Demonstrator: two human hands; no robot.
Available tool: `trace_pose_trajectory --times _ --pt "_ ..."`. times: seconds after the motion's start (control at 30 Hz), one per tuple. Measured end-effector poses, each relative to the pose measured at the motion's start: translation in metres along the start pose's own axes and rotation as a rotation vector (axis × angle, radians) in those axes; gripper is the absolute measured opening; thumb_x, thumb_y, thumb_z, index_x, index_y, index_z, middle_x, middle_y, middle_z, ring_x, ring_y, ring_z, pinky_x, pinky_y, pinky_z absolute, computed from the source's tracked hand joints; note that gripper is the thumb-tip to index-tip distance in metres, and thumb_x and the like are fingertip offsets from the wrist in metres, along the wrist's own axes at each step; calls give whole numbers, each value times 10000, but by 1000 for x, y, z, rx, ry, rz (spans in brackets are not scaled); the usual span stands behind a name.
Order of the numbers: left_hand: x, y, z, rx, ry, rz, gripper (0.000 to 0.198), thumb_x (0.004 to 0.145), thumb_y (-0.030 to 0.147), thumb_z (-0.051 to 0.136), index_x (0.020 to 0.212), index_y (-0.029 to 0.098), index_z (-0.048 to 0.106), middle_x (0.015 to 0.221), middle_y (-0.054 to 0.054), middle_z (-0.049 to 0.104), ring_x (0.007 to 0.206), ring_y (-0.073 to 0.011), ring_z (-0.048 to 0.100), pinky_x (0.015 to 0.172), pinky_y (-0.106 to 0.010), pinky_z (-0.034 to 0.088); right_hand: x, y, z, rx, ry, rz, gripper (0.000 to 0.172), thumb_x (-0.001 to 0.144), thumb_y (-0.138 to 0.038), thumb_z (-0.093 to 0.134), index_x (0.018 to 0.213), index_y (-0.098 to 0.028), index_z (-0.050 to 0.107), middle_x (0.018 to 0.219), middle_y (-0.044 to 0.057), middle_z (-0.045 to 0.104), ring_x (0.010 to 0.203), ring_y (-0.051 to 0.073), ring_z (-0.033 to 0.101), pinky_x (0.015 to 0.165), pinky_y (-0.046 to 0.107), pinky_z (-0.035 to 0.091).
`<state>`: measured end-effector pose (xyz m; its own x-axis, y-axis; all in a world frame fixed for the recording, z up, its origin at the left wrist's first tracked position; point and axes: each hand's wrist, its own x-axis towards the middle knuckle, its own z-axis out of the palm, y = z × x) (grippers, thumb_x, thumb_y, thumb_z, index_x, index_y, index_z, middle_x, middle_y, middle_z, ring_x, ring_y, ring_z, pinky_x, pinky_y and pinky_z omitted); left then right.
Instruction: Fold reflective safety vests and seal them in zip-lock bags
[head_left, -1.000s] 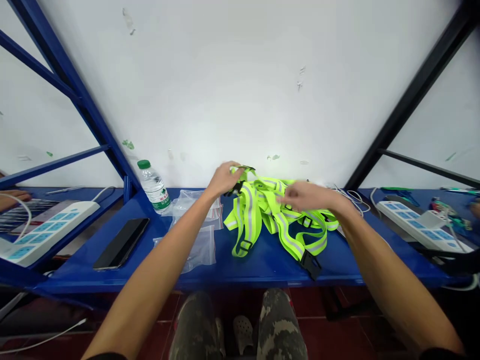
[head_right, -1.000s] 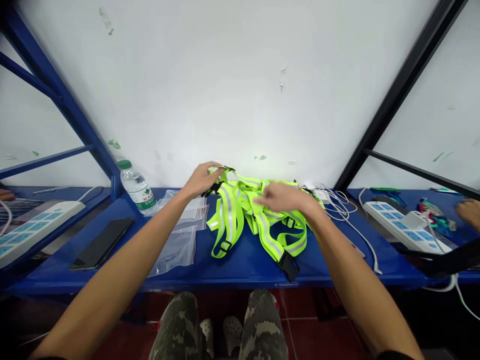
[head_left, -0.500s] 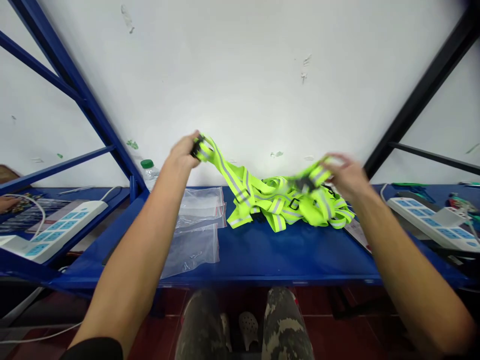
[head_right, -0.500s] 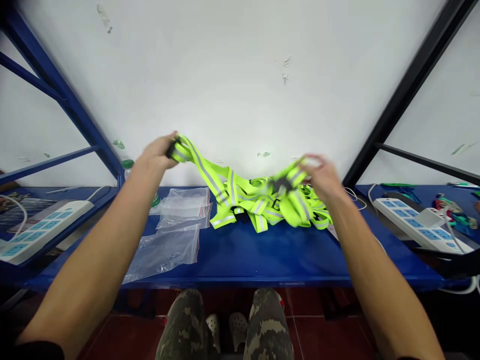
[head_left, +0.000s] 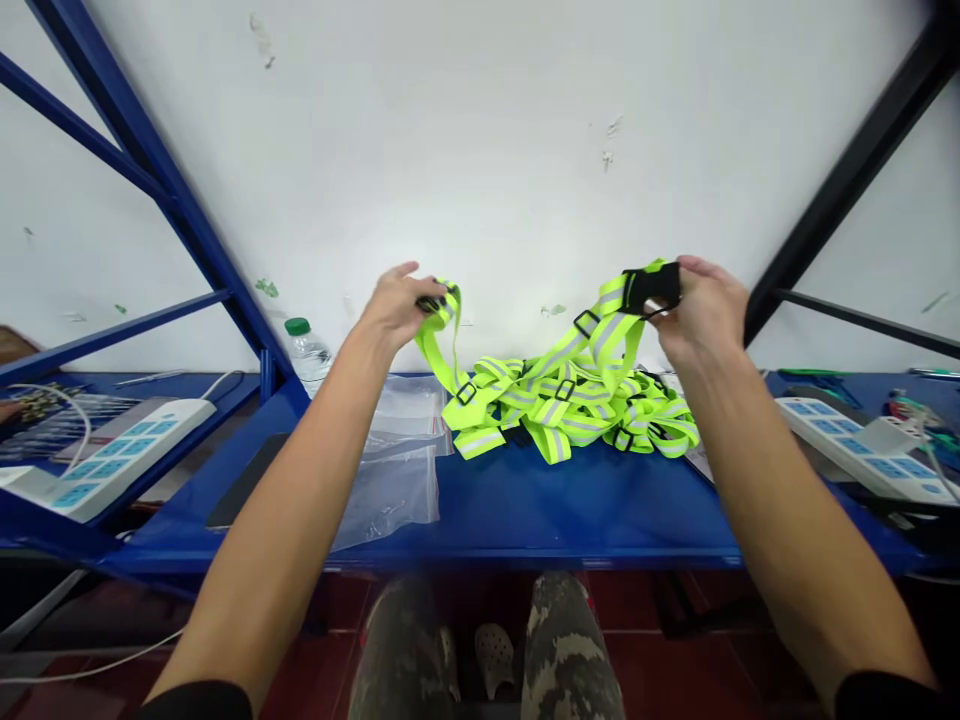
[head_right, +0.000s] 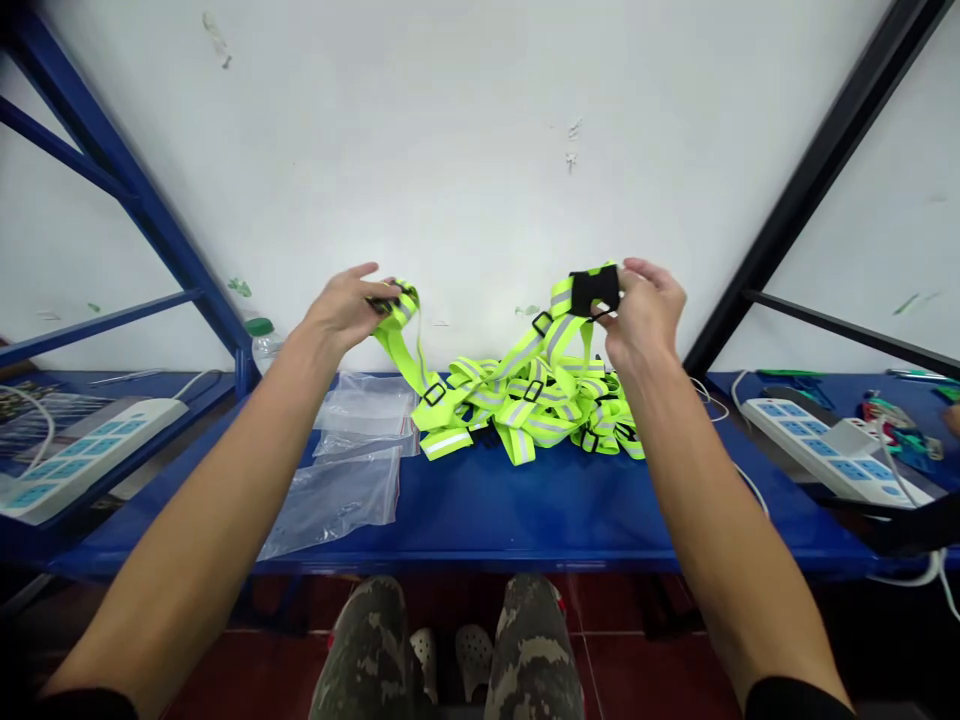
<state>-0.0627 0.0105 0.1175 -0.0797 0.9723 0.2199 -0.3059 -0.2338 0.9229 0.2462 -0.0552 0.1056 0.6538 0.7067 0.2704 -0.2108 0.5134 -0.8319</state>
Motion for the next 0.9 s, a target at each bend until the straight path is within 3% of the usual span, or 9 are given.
trace_pose_trajectory --times 0.13,0.23,0.33,0.43,0.53,0.63,0.7,0.83,0.9 --pt "-19 -12 8 75 -177 -28 521 581 -52 639 1069 122 578 924 -78 676 744 -158 673 750 -350 573 -13 32 11 -169 -154 -10 199 716 -212 644 908 -223 593 888 25 609 837 199 632 731 401 569" --pt "-25 -8 15 72 -213 1 458 633 -2 668 1066 124 594 1008 -105 686 818 -181 681 795 -389 578 -28 53 12 -385 -327 -110 392 707 -344 718 1053 -203 599 1067 72 622 1053 246 602 896 451 519" --pt "-28 4 26 39 -183 80 409 680 12 661 1061 149 597 1065 -97 682 919 -207 683 821 -388 582 -52 69 13 -705 -580 -279 564 685 -481 761 1146 -195 611 1218 114 577 1196 286 529 1042 473 412" --pt "-31 17 39 -25 -131 139 354 729 11 644 1042 172 601 1076 -74 673 990 -226 681 822 -371 586 -80 86 19 -1022 -851 -393 624 683 -603 739 1146 -196 642 1251 138 549 1179 317 541 1032 439 407" --pt "-33 30 46 -87 -80 170 325 757 10 639 1032 181 606 1037 -46 668 1016 -229 678 821 -353 587 -99 106 30 -1219 -1014 -406 585 738 -629 678 1115 -183 656 1171 147 605 1070 325 601 929 411 452" --pt "-32 46 43 -109 -30 213 333 758 20 659 1035 196 601 982 -23 675 995 -220 680 817 -332 588 -96 119 38 -1232 -1030 -367 342 856 -487 590 997 -187 675 1039 112 679 1007 288 632 895 376 453" --pt "-32 56 38 -108 -3 254 318 767 37 661 1030 206 601 951 -15 675 972 -212 682 799 -311 587 -87 118 40 -1123 -1034 -300 291 871 -434 574 999 -194 676 1056 91 698 1024 254 635 912 346 448" --pt "-35 64 36 -47 -14 340 273 785 58 642 1011 209 609 915 -11 668 950 -200 681 761 -276 579 -83 111 48 -967 -1024 -104 576 782 -603 631 1165 -173 646 1281 126 627 1147 274 592 949 359 450" --pt "-37 61 41 -22 -31 354 268 790 62 632 1017 203 606 903 -5 662 945 -198 681 754 -281 579 -93 114 56 -984 -936 -74 594 742 -622 654 1089 -140 673 1207 146 659 1121 303 600 937 380 458"
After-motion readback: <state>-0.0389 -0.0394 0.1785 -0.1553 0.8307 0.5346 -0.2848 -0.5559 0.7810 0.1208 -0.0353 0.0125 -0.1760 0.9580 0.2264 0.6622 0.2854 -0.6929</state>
